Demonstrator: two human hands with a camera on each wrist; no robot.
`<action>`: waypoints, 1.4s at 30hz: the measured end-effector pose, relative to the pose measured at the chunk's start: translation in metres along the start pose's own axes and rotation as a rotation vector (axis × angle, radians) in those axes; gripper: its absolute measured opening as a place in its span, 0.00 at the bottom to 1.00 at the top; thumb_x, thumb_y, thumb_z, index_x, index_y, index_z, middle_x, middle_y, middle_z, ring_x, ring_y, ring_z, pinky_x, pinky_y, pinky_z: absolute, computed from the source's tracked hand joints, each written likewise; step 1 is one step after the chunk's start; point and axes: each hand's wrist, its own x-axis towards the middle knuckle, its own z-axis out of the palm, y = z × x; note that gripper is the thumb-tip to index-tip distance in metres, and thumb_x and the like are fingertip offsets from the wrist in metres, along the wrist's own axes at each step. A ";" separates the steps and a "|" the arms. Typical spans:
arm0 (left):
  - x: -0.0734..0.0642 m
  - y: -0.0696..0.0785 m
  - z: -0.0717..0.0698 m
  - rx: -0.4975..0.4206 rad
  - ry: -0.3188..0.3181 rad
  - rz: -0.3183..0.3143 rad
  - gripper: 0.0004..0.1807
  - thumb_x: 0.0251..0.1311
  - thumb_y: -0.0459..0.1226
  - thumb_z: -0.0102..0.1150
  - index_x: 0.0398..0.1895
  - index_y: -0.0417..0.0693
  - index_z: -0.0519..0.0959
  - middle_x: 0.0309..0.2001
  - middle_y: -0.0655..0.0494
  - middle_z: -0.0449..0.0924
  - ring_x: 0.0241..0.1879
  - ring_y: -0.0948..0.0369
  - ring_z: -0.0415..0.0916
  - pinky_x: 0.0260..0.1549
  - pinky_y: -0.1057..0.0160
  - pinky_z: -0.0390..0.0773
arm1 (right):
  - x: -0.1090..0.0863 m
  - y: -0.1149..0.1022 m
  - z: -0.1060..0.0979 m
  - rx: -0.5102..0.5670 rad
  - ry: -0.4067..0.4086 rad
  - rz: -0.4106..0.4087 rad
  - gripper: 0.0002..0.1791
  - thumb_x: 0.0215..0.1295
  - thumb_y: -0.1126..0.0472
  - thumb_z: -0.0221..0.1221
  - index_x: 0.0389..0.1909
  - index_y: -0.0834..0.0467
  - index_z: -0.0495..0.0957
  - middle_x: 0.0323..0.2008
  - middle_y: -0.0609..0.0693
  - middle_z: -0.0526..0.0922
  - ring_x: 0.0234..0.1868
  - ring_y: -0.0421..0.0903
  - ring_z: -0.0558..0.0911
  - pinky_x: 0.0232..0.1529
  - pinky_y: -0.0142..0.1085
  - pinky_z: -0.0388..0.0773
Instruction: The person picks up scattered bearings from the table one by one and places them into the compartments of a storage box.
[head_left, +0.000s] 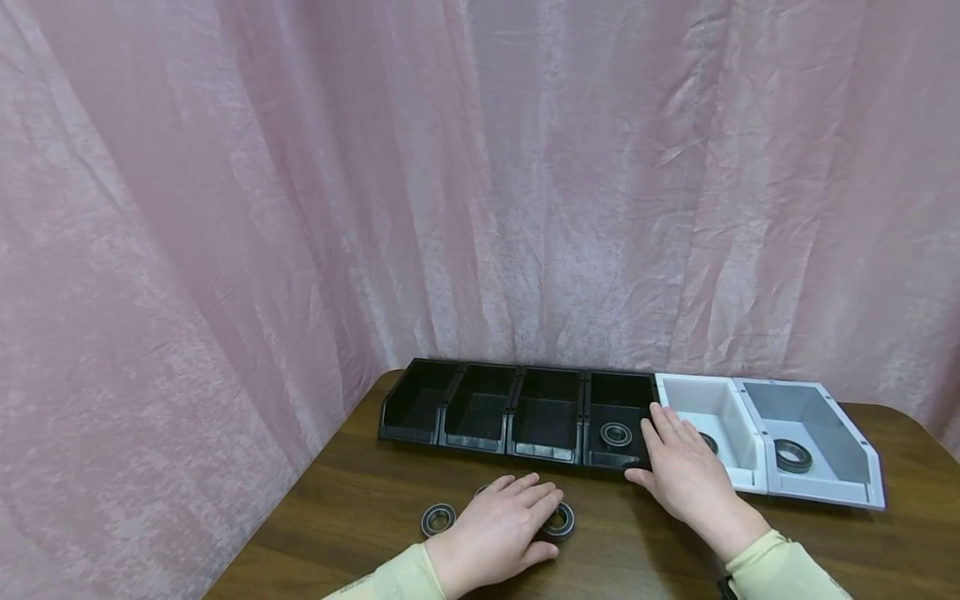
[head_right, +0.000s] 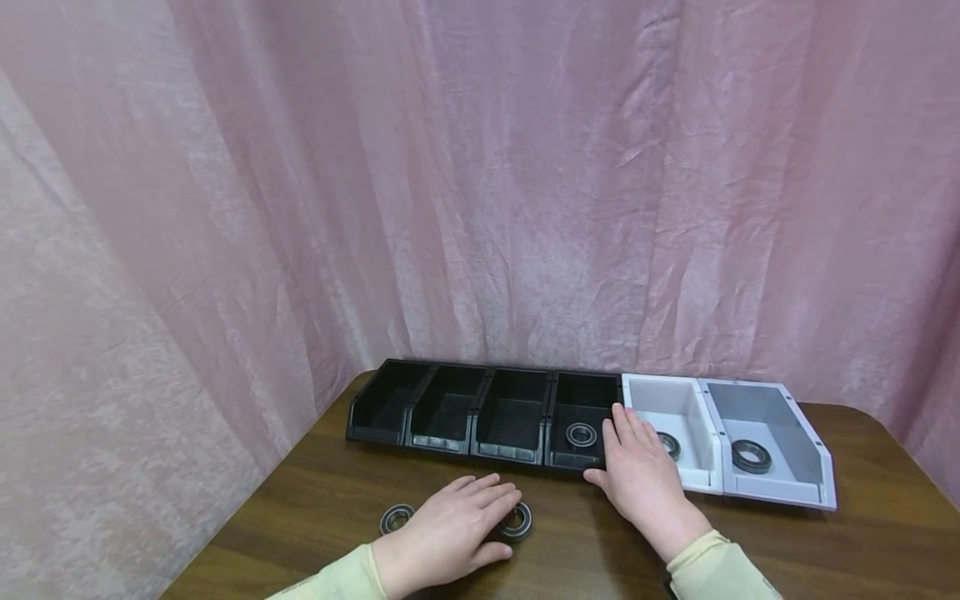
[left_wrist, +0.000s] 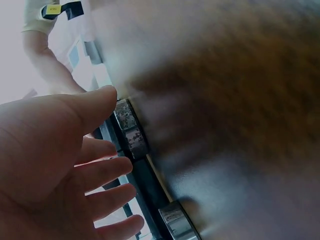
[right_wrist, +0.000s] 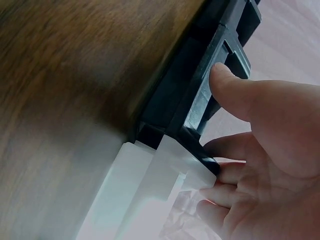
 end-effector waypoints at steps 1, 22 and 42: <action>0.000 0.000 0.000 0.000 -0.005 0.001 0.35 0.77 0.60 0.63 0.78 0.51 0.77 0.74 0.58 0.79 0.75 0.55 0.75 0.69 0.48 0.79 | 0.000 0.000 0.000 0.000 0.001 0.000 0.44 0.66 0.47 0.78 0.67 0.77 0.76 0.75 0.78 0.69 0.76 0.74 0.70 0.75 0.65 0.68; 0.007 0.002 0.001 0.030 -0.064 -0.001 0.33 0.75 0.60 0.67 0.74 0.54 0.81 0.70 0.62 0.83 0.71 0.58 0.78 0.67 0.50 0.80 | 0.000 0.000 -0.001 0.004 0.001 0.003 0.44 0.65 0.48 0.78 0.67 0.78 0.76 0.75 0.78 0.69 0.76 0.75 0.70 0.75 0.66 0.68; 0.019 0.001 0.001 0.040 -0.026 0.002 0.22 0.71 0.57 0.72 0.60 0.58 0.87 0.58 0.67 0.89 0.65 0.61 0.83 0.65 0.52 0.82 | -0.001 -0.001 0.001 0.002 0.011 0.008 0.45 0.64 0.48 0.79 0.68 0.77 0.76 0.74 0.78 0.70 0.76 0.75 0.70 0.75 0.65 0.68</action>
